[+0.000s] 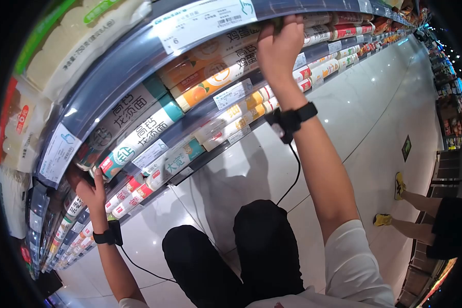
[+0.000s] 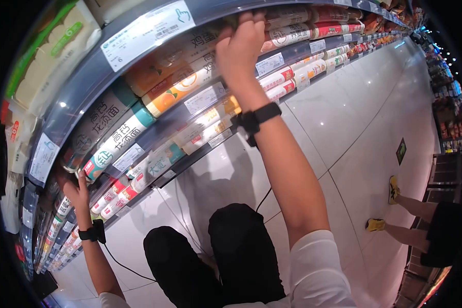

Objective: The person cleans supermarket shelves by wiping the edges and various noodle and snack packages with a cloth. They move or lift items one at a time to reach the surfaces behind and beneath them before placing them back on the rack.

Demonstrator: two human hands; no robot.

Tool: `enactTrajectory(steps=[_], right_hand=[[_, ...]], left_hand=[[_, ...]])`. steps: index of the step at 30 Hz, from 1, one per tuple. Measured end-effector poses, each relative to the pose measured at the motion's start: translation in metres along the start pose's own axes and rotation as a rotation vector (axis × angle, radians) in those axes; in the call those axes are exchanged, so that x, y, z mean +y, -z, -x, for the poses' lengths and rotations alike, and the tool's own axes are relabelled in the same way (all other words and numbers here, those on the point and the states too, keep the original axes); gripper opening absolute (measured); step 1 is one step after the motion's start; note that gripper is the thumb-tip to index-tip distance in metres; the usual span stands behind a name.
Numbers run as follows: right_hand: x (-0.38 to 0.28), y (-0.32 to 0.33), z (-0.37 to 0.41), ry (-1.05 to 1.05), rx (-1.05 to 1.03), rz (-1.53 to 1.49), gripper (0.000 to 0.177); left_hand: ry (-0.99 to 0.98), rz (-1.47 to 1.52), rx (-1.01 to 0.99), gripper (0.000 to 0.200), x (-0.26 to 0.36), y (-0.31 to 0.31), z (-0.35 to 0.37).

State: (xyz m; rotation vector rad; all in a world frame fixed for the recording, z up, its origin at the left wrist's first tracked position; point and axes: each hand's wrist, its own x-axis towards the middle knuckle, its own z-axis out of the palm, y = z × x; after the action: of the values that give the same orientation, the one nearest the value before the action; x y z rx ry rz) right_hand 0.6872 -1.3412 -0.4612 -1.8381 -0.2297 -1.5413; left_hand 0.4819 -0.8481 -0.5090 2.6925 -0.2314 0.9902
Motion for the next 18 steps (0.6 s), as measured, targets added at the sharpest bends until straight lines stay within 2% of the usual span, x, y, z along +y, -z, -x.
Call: enactTrajectory(steps=[1, 3, 5, 7, 8, 10, 11, 13, 14, 15, 17, 18], right_hand=[[0.0, -0.007, 0.002, 0.002, 0.001, -0.007, 0.019], [-0.006, -0.021, 0.016, -0.243, -0.62, -0.09, 0.021], [-0.047, -0.036, 0.041, 0.133, -0.659, 0.001, 0.027], [-0.082, -0.035, 0.075, 0.223, -0.721, -0.13, 0.018], [-0.1, -0.036, 0.08, 0.22, -0.725, -0.131, 0.018], [-0.125, -0.035, 0.078, 0.203, -0.428, -0.404, 0.019], [-0.119, -0.029, 0.078, 0.202, -0.434, -0.397, 0.019], [-0.1, -0.014, 0.072, 0.211, -0.815, -0.218, 0.026], [-0.087, -0.012, 0.086, 0.275, -0.685, -0.172, 0.035], [-0.081, -0.001, 0.087, 0.279, -0.687, -0.164, 0.035], [-0.069, 0.031, 0.084, 0.204, -0.706, -0.148, 0.054], [-0.056, 0.046, 0.089, 0.171, -0.671, -0.122, 0.056]], left_hand=[[0.003, -0.005, 0.005, 0.073, 0.0, 0.0, 0.0], [-0.005, 0.002, 0.002, 0.073, 0.001, 0.0, 0.001], [-0.006, -0.073, -0.035, 0.078, 0.0, 0.005, 0.0], [-0.031, -0.111, -0.015, 0.078, 0.0, 0.003, -0.002], [-0.006, -0.043, 0.02, 0.078, 0.005, 0.001, -0.003], [-0.045, -0.071, 0.004, 0.075, 0.005, 0.004, -0.006], [-0.086, -0.101, -0.006, 0.073, 0.006, 0.005, -0.006], [-0.062, -0.092, -0.014, 0.072, 0.003, 0.005, -0.003], [-0.051, -0.089, -0.011, 0.072, 0.0, 0.005, -0.002], [-0.038, -0.082, -0.006, 0.071, 0.0, 0.003, -0.001], [-0.023, -0.066, 0.0, 0.071, 0.003, 0.002, -0.002], [-0.009, -0.06, 0.0, 0.07, 0.004, 0.003, -0.003]])
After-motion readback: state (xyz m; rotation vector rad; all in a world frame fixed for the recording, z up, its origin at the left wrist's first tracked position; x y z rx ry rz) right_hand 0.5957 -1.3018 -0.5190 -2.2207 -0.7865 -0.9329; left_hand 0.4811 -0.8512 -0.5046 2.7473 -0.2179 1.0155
